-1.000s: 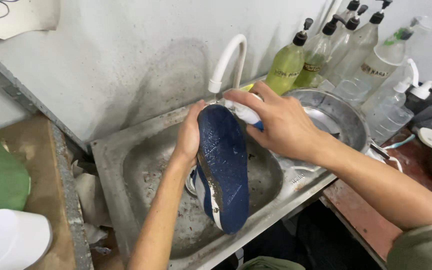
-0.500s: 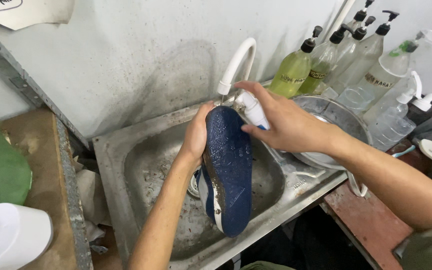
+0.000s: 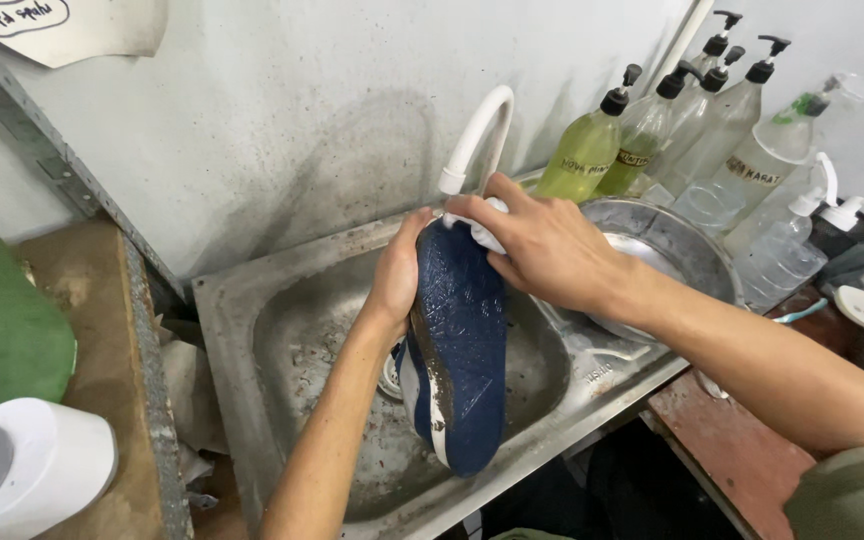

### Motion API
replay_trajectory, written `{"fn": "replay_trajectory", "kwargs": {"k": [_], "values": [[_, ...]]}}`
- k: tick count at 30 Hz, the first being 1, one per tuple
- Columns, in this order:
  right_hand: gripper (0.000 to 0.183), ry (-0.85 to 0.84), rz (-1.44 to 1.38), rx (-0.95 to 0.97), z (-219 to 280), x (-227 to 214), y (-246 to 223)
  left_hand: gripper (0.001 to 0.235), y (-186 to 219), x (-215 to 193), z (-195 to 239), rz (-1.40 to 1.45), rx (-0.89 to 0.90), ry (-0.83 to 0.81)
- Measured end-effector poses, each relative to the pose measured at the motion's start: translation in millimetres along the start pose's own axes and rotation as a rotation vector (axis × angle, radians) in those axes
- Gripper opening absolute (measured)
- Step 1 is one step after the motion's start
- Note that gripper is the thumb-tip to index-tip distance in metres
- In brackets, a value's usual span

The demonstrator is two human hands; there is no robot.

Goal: The person scrubs the sole of a blue shoe with a black brush and a light blue toothbrush in a sink. They apply a white cleaning agent from a bottle and rinse the shoe under running water.

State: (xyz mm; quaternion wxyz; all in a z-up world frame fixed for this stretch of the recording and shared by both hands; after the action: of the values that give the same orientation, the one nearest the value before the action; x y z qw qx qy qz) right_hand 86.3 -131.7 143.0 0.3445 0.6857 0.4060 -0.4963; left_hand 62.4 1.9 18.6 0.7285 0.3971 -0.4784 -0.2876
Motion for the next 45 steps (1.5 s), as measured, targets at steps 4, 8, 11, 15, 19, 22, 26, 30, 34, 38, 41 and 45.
{"fn": "replay_trajectory", "kwargs": {"k": [4,8,11,15,19,22,26,30,34,38,41,45], "values": [[0.070,0.032,0.045,0.009,1.7,7.6,0.9,0.047,-10.0,-7.5,-12.1,0.020,-0.003,0.011],[0.077,0.067,0.001,-0.086,12.2,-8.5,-27.8,0.047,-12.0,-5.5,-23.0,0.054,-0.001,-0.001],[0.064,0.107,0.071,-0.201,25.9,18.0,-38.8,0.044,-21.5,-13.5,-30.8,0.056,-0.020,0.033],[0.065,0.151,0.126,-0.229,42.2,49.9,-33.1,0.046,-40.1,-28.3,-45.3,0.047,-0.049,0.075],[0.046,0.179,0.041,-0.272,59.2,26.0,-59.5,0.045,-41.0,-24.4,-54.7,0.081,-0.063,0.078],[0.032,0.220,0.138,-0.350,78.2,49.1,-69.8,0.044,-41.9,-19.3,-48.7,0.127,-0.061,0.057],[0.033,0.250,0.093,-0.300,79.7,47.0,-61.5,0.041,-33.2,-21.3,-42.8,0.121,-0.050,0.072],[0.030,0.218,-0.042,-0.256,87.6,45.4,-63.2,0.042,-36.7,-20.0,-43.1,0.114,-0.059,0.094],[0.023,0.263,0.081,-0.259,93.5,68.4,-72.8,0.041,-24.3,-16.8,-28.9,0.116,-0.039,0.089],[0.045,0.328,-0.344,-0.018,114.5,49.3,-18.5,0.043,-22.0,-41.0,-28.5,0.036,-0.029,0.145],[0.067,0.424,-0.478,0.306,179.3,19.9,46.6,0.043,-2.3,1.7,-0.1,-0.010,-0.055,0.125],[0.069,0.459,-0.490,0.632,285.4,19.5,117.0,0.040,20.5,20.3,19.3,0.102,0.019,0.142]]}}
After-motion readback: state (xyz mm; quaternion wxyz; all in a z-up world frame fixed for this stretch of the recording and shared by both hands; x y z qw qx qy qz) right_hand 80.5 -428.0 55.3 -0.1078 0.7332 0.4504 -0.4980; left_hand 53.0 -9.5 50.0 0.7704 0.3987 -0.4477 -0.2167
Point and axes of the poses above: each hand's wrist, its own z-axis away from the middle knuckle, its own x-axis out of the palm, y = z × x, the point moved 10 cm from there along -z, towards the middle knuckle
